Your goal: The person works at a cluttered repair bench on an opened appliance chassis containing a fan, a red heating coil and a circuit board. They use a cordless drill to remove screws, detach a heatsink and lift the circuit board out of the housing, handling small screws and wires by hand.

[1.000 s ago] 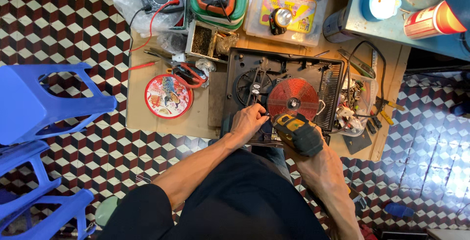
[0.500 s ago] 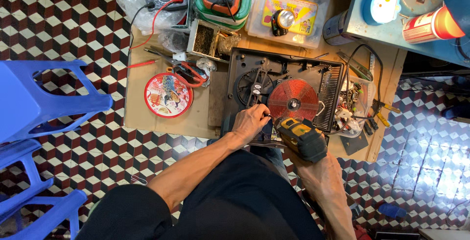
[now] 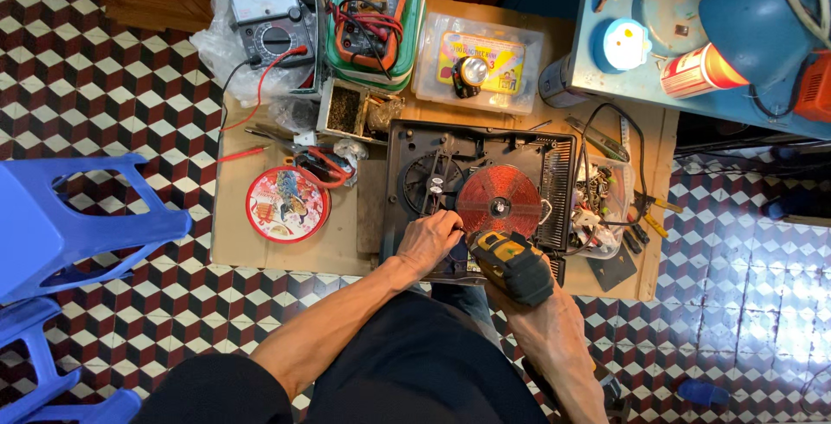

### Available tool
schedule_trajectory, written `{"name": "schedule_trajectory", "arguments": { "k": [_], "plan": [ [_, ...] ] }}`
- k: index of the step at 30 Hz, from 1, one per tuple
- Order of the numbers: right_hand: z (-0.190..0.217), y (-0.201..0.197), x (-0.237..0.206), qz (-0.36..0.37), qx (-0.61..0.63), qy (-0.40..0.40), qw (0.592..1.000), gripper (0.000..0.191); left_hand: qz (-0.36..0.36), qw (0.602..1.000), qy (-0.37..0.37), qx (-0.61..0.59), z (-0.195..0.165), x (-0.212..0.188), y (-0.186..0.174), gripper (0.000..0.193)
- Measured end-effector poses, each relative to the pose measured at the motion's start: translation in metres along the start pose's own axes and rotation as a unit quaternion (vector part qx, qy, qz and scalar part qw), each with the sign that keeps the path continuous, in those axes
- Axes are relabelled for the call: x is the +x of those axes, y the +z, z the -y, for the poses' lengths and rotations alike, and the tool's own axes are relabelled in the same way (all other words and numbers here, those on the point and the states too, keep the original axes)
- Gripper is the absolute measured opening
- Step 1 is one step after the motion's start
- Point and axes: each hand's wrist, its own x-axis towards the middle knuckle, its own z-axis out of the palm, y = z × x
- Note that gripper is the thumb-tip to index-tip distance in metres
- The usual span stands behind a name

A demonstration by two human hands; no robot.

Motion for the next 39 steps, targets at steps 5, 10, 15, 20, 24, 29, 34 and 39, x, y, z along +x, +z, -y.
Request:
{"name": "schedule_trajectory", "arguments": {
  "k": [5,10,15,20,24,29,34,39],
  "plan": [
    [-0.016,0.003,0.009,-0.125,-0.021,-0.203,0.971,0.048,-0.014,0.999,0.037,0.006,0.005,0.003,0.009,0.015],
    [-0.037,-0.001,0.013,-0.111,0.025,-0.190,0.975,0.044,-0.014,0.997,0.071,0.023,0.003,0.007,0.013,0.013],
    [-0.076,-0.016,0.000,-0.087,0.209,-0.132,0.965,0.049,-0.042,0.992,0.113,0.031,-0.010,0.020,0.000,0.010],
    [-0.122,-0.040,0.004,-0.193,0.330,-0.145,0.913,0.056,-0.114,0.989,-0.097,-0.007,-0.007,0.112,-0.030,0.021],
    [-0.156,-0.052,0.010,-0.245,0.367,-0.066,0.895,0.045,-0.076,0.992,-0.098,-0.009,-0.016,0.153,-0.036,0.028],
    [-0.190,-0.067,0.036,-0.317,0.538,-0.060,0.778,0.047,-0.047,0.980,-0.182,-0.062,-0.038,0.122,0.011,0.038],
    [-0.232,-0.107,0.088,-0.300,0.650,-0.121,0.688,0.038,-0.066,0.982,-0.179,0.004,-0.053,0.085,0.067,0.056],
    [-0.302,-0.148,0.173,-0.233,0.733,-0.115,0.628,0.038,-0.061,0.948,-0.312,-0.031,-0.051,0.102,0.115,0.059]
  ]
}}
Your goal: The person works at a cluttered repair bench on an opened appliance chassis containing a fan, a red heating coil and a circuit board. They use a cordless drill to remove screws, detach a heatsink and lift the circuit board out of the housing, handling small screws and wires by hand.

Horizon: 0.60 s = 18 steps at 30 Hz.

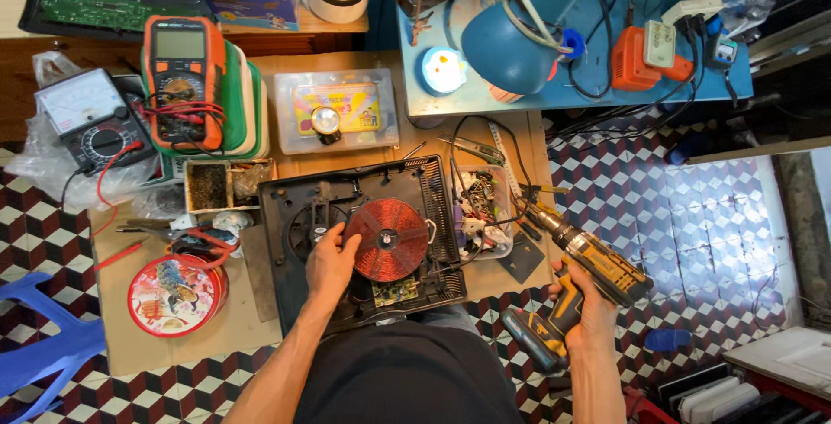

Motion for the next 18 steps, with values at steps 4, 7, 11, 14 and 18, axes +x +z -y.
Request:
{"name": "schedule_trajectory", "arguments": {
  "k": [4,7,11,14,18],
  "plan": [
    [-0.004,-0.042,0.089,0.038,0.091,0.095,0.991,0.036,-0.007,0.989,-0.112,-0.099,-0.012,0.008,0.028,0.057],
    [-0.005,-0.052,0.145,0.070,0.130,0.117,0.982,0.036,-0.022,0.979,-0.122,-0.162,-0.028,0.009,0.042,0.058],
    [0.009,-0.036,0.217,0.123,0.108,0.167,0.972,0.036,0.002,0.952,-0.143,-0.270,-0.053,0.001,0.052,0.056],
    [0.020,-0.004,0.271,0.171,0.060,0.220,0.959,0.036,0.037,0.908,-0.136,-0.394,-0.072,-0.011,0.055,0.050],
    [0.021,0.043,0.326,0.271,0.003,0.227,0.935,0.033,0.022,0.909,-0.099,-0.404,-0.092,-0.035,0.055,0.040]
  ]
}}
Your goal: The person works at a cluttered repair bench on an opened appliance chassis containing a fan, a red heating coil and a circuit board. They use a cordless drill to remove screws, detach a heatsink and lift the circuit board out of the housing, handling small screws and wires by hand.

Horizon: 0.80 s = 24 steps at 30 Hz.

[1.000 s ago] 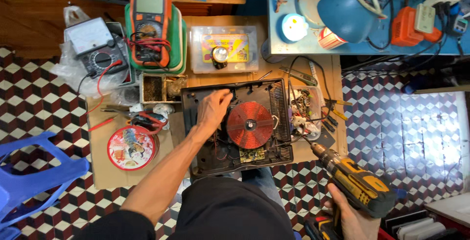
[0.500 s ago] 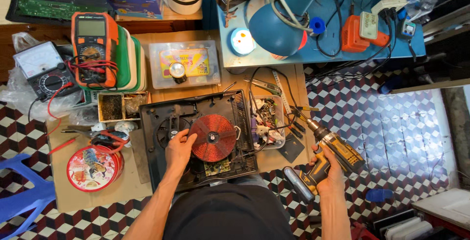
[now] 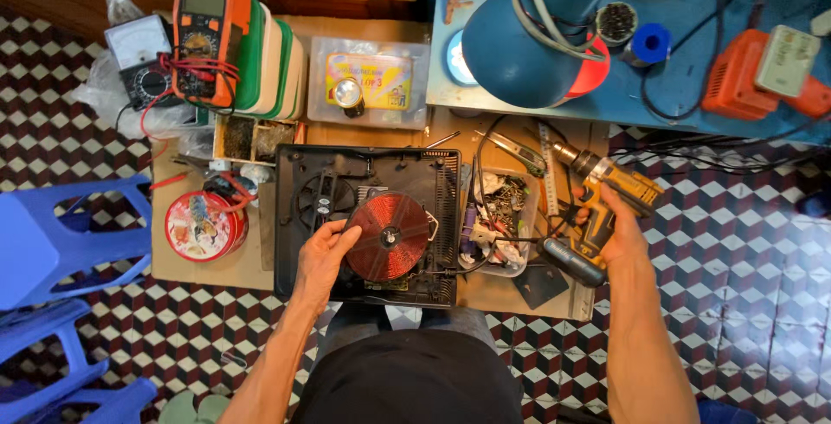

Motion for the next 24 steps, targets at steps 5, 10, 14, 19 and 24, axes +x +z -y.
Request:
{"name": "schedule_trajectory", "arguments": {
  "k": [5,10,14,19,24],
  "plan": [
    [0.028,0.017,0.064,0.036,-0.052,0.059,0.996,0.033,-0.053,0.998,0.014,-0.012,0.002,-0.025,0.023,0.036],
    [0.052,0.034,0.109,0.063,-0.069,0.144,0.985,0.034,-0.128,0.991,-0.025,0.016,0.003,-0.034,0.046,0.035],
    [0.068,0.048,0.138,0.080,-0.140,0.161,0.974,0.036,-0.132,0.991,0.009,-0.004,-0.001,-0.028,0.069,0.033],
    [0.069,0.048,0.162,0.026,-0.295,0.143,0.945,0.038,-0.140,0.985,0.014,0.096,-0.013,-0.022,0.102,0.030],
    [0.052,0.049,0.155,-0.048,-0.605,-0.050,0.793,0.047,-0.141,0.978,0.016,0.150,-0.007,-0.020,0.125,0.028]
  ]
}}
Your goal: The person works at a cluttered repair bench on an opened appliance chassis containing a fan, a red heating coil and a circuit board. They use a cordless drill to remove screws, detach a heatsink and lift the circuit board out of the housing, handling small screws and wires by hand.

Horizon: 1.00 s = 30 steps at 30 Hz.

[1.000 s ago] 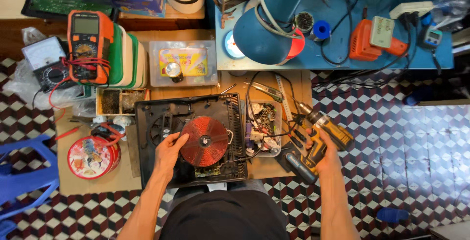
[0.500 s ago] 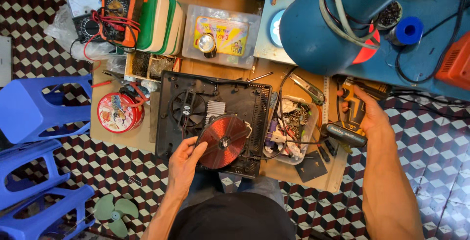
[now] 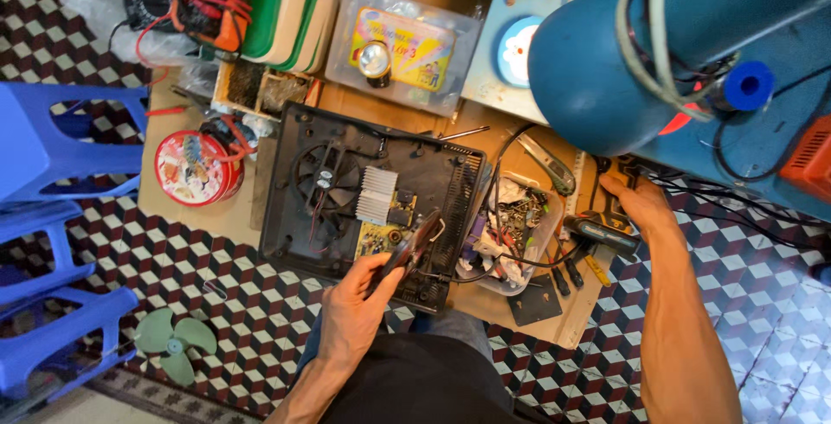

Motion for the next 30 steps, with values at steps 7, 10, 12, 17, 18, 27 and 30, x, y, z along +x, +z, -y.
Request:
{"name": "schedule_trajectory", "arguments": {
  "k": [7,10,12,17,18,27,30],
  "plan": [
    [0.030,0.095,-0.169,-0.050,0.074,-0.106,0.990,0.030,-0.001,0.996,0.007,-0.087,0.010,0.006,-0.033,0.027],
    [0.065,0.159,-0.227,0.100,0.207,-0.057,0.972,0.045,0.018,0.993,0.044,-0.107,0.010,0.004,-0.054,0.027],
    [0.081,0.181,-0.258,0.113,0.203,-0.068,0.970,0.055,0.027,0.997,0.061,-0.043,0.012,-0.003,-0.060,0.027],
    [0.107,0.209,-0.304,0.133,0.254,0.000,0.958,0.073,0.069,0.976,0.206,0.006,0.024,-0.020,-0.061,0.032],
    [0.111,0.216,-0.308,0.113,0.230,-0.014,0.967,0.075,0.080,0.974,0.212,0.014,0.028,-0.018,-0.064,0.033],
    [0.140,0.266,-0.325,-0.013,0.115,0.006,0.993,0.053,0.181,0.937,0.300,-0.002,0.059,0.008,-0.115,0.047],
    [0.157,0.281,-0.335,-0.044,0.077,-0.044,0.995,0.044,0.217,0.916,0.337,0.006,0.070,0.015,-0.136,0.053]
  ]
}}
